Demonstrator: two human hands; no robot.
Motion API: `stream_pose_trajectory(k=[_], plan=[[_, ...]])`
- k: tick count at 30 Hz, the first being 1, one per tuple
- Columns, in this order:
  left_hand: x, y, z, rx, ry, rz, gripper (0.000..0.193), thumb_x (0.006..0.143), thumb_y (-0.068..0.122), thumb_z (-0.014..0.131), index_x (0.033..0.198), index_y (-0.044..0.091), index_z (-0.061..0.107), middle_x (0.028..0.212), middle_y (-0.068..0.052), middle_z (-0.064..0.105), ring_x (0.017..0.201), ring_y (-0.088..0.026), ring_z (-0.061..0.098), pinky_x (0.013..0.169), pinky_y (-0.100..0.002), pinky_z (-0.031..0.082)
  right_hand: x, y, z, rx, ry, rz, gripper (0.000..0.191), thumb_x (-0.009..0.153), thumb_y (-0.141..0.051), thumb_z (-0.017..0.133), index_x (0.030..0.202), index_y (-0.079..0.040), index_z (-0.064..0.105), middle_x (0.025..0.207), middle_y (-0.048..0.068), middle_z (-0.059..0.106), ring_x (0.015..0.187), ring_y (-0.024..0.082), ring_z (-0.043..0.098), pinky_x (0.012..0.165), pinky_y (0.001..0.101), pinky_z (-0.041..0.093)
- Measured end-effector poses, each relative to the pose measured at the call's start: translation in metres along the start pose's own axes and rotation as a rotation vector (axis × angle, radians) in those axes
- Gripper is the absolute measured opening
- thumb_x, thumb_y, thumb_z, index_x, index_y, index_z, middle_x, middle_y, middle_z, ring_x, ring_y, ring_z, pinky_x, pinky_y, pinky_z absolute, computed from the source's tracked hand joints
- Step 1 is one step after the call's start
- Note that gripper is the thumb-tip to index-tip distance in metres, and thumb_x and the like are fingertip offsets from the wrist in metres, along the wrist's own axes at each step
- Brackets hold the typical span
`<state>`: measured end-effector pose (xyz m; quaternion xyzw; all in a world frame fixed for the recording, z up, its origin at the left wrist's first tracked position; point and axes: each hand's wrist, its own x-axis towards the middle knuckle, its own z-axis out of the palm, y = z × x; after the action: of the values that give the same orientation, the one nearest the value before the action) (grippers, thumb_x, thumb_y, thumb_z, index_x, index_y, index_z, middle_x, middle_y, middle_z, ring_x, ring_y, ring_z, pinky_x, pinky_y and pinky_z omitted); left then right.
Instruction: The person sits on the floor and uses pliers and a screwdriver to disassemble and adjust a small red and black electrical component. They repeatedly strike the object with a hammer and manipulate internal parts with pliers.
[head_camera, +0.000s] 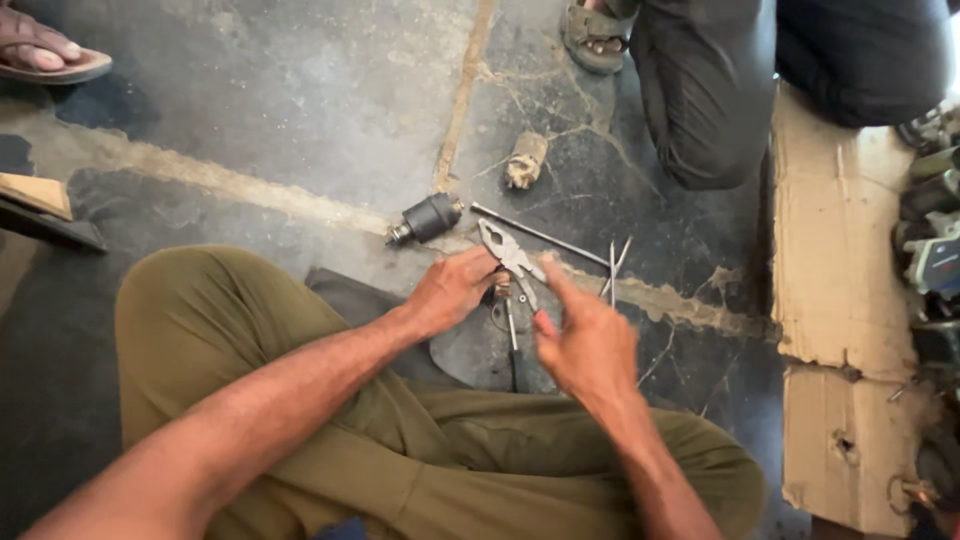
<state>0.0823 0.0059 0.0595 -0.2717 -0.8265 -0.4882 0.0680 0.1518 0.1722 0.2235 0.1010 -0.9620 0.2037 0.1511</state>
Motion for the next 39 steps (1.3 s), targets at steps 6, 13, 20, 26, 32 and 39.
stream_pose_trajectory(k=[6, 13, 20, 26, 32, 39], plan=[[0.000, -0.001, 0.001, -0.018, -0.016, 0.010, 0.014, 0.098, 0.021, 0.067, 0.105, 0.009, 0.066, 0.098, -0.011, 0.064, 0.091, -0.037, 0.066, 0.074, -0.045, 0.053, 0.000, 0.007, -0.045, 0.075, 0.300, 0.071, 0.064, 0.090, -0.010, 0.082, 0.149, -0.010, 0.056, 0.078, 0.009, 0.058, 0.063, 0.019, 0.057, 0.058, 0.0340, 0.046], [0.000, 0.000, 0.001, -0.012, -0.039, -0.038, 0.019, 0.095, 0.019, 0.067, 0.110, 0.009, 0.068, 0.096, -0.013, 0.064, 0.090, -0.038, 0.066, 0.073, -0.047, 0.052, 0.003, -0.004, -0.010, 0.033, -0.056, 0.274, 0.043, 0.081, -0.016, 0.085, 0.119, -0.017, 0.064, 0.067, 0.013, 0.064, 0.057, 0.020, 0.060, 0.060, 0.0366, 0.051], [-0.001, 0.000, 0.001, 0.033, -0.069, -0.039, 0.015, 0.098, 0.021, 0.068, 0.101, 0.008, 0.064, 0.097, -0.013, 0.063, 0.091, -0.039, 0.065, 0.072, -0.047, 0.052, -0.006, 0.018, -0.061, 0.143, 0.321, 0.048, 0.063, 0.093, -0.010, 0.084, 0.149, 0.000, 0.056, 0.091, 0.005, 0.063, 0.067, 0.012, 0.055, 0.060, 0.0269, 0.046], [-0.002, -0.001, 0.001, 0.008, -0.045, -0.035, 0.014, 0.096, 0.021, 0.068, 0.102, 0.008, 0.065, 0.096, -0.013, 0.062, 0.088, -0.040, 0.065, 0.072, -0.048, 0.052, -0.012, 0.007, 0.002, 0.238, 0.462, 0.072, 0.058, 0.089, -0.012, 0.082, 0.142, 0.000, 0.059, 0.092, 0.006, 0.062, 0.066, 0.015, 0.052, 0.061, 0.0263, 0.045], [-0.003, -0.002, 0.002, 0.010, -0.038, -0.027, 0.012, 0.095, 0.022, 0.069, 0.100, 0.011, 0.068, 0.091, -0.012, 0.062, 0.087, -0.037, 0.067, 0.071, -0.046, 0.052, -0.010, 0.017, -0.021, 0.102, 0.009, 0.278, 0.067, 0.081, -0.014, 0.086, 0.143, -0.020, 0.063, 0.074, 0.002, 0.062, 0.058, 0.013, 0.053, 0.056, 0.0282, 0.046], [-0.003, -0.003, 0.003, 0.028, -0.040, -0.030, 0.015, 0.096, 0.022, 0.070, 0.098, 0.008, 0.065, 0.093, -0.012, 0.062, 0.085, -0.040, 0.065, 0.070, -0.048, 0.052, -0.002, -0.004, -0.058, 0.188, 0.758, 0.203, 0.057, 0.090, -0.015, 0.077, 0.143, -0.005, 0.057, 0.085, 0.008, 0.060, 0.063, 0.012, 0.052, 0.059, 0.0297, 0.041]])
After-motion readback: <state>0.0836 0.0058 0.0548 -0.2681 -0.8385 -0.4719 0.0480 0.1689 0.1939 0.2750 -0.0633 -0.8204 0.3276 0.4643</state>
